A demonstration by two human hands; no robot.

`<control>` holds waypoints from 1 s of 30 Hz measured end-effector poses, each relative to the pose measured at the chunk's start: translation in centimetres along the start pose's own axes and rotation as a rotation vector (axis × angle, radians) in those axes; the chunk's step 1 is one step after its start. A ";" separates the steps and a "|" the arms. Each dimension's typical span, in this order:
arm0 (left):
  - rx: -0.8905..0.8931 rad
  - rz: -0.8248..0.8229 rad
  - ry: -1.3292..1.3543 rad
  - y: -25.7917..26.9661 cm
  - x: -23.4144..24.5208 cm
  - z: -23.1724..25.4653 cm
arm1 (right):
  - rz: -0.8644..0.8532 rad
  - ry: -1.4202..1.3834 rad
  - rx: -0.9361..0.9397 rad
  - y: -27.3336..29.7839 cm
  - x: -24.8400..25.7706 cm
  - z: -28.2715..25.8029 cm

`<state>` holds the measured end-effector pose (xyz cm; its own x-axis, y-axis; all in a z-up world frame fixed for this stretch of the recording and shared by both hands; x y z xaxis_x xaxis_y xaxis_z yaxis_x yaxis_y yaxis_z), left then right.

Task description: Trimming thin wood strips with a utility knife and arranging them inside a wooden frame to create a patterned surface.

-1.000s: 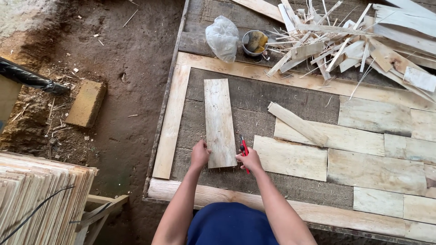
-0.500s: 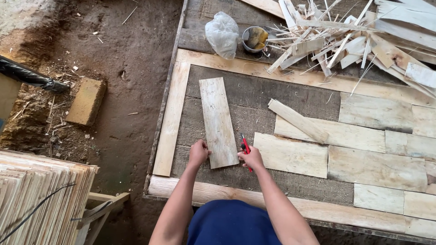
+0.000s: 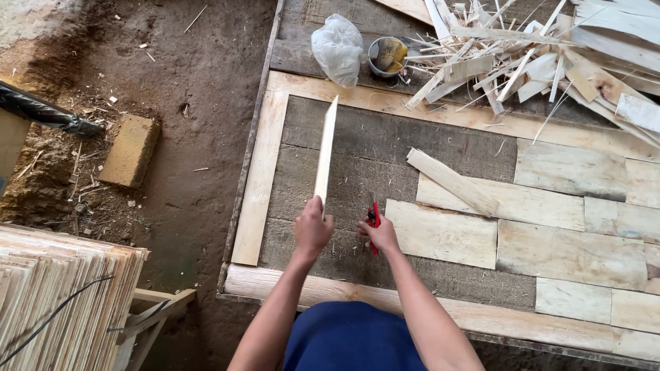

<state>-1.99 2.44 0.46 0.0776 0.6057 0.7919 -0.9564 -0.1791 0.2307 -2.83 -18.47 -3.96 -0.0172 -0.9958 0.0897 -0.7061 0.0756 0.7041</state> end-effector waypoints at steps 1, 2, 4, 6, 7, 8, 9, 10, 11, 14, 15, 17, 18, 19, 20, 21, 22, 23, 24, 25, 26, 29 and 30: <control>0.001 0.001 0.001 0.6 0.7 1.3 | -0.001 0.002 0.000 0.2 -0.2 -0.4; -0.027 -0.021 -0.020 1.1 1.2 2.8 | -0.024 -0.035 -0.006 0.3 -0.6 -0.8; -0.054 -0.044 -0.039 1.6 1.6 4.3 | -0.046 -0.070 -0.015 0.3 -1.1 -0.9; -0.036 -0.131 0.020 1.5 0.7 4.3 | -0.010 -0.035 -0.013 -0.2 -0.9 -0.4; -0.039 -0.133 0.022 0.9 -0.8 2.6 | -0.006 -0.036 -0.012 0.1 -0.9 -0.6; -0.010 -0.110 -0.031 0.2 -2.2 0.7 | -0.012 -0.028 -0.011 0.5 -0.9 -0.9; 0.020 -0.088 -0.084 -0.4 -3.6 -1.3 | -0.020 -0.019 -0.011 1.0 -1.0 -1.1; 0.020 -0.088 -0.083 -0.8 -3.9 -2.3 | -0.019 -0.018 -0.012 0.8 -0.9 -0.9; 0.052 -0.088 -0.157 -1.0 -4.2 -3.7 | -0.018 0.039 -0.015 0.7 -0.8 -0.7; 0.119 -0.108 -0.185 -1.0 -3.8 -5.8 | -0.025 0.102 -0.020 0.2 -1.1 -0.1; 0.149 -0.131 -0.137 -0.9 -3.7 -6.1 | -0.026 0.106 -0.023 0.1 -1.2 0.2; 0.146 -0.122 -0.117 -1.0 -4.6 -6.8 | -0.030 0.115 -0.028 0.2 -1.3 0.0; 0.145 -0.111 -0.096 -1.0 -5.0 -7.1 | -0.036 0.125 -0.033 0.2 -1.5 -0.1; 0.145 -0.113 -0.097 -0.9 -4.8 -6.9 | -0.036 0.124 -0.034 0.4 -1.6 -0.2; 0.153 -0.105 -0.121 -0.8 -4.6 -6.8 | -0.039 0.133 -0.030 0.5 -1.8 -0.4; 0.162 -0.096 -0.144 -0.8 -4.3 -6.7 | -0.043 0.143 -0.025 0.7 -2.0 -0.7; 0.163 -0.096 -0.144 -0.9 -5.0 -7.2 | -0.044 0.144 -0.026 0.7 -2.2 -0.9; 0.157 -0.093 -0.129 -1.1 -5.6 -7.6 | -0.045 0.145 -0.023 0.8 -2.4 -1.0; 0.151 -0.089 -0.114 -1.2 -6.3 -8.0 | -0.047 0.146 -0.021 0.8 -2.6 -1.2; 0.153 -0.089 -0.115 -1.1 -6.1 -7.9 | -0.049 0.147 -0.022 0.5 -2.6 -0.9; 0.157 -0.080 -0.111 -1.0 -5.9 -7.8 | -0.035 0.148 -0.028 0.3 -2.5 -0.6; 0.185 -0.055 -0.140 -0.8 -3.6 -6.9 | -0.027 0.136 -0.027 0.0 -2.4 -0.6; 0.210 -0.043 -0.173 -0.6 -2.7 -6.7 | -0.030 0.123 -0.024 0.0 -2.3 -0.6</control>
<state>-3.51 6.10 -5.54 0.1810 0.4781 0.8594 -0.8734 -0.3235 0.3640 -2.34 -16.12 -3.70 0.0917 -0.9840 0.1526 -0.6877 0.0483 0.7244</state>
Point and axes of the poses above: each hand's wrist, its own y-axis away from the middle knuckle, its own x-axis out of the back of the hand, z = x × y, the point moved 7 cm from there along -y, towards the middle knuckle, and after that the axes turned 6 degrees about -y, right-handed, at the moved point
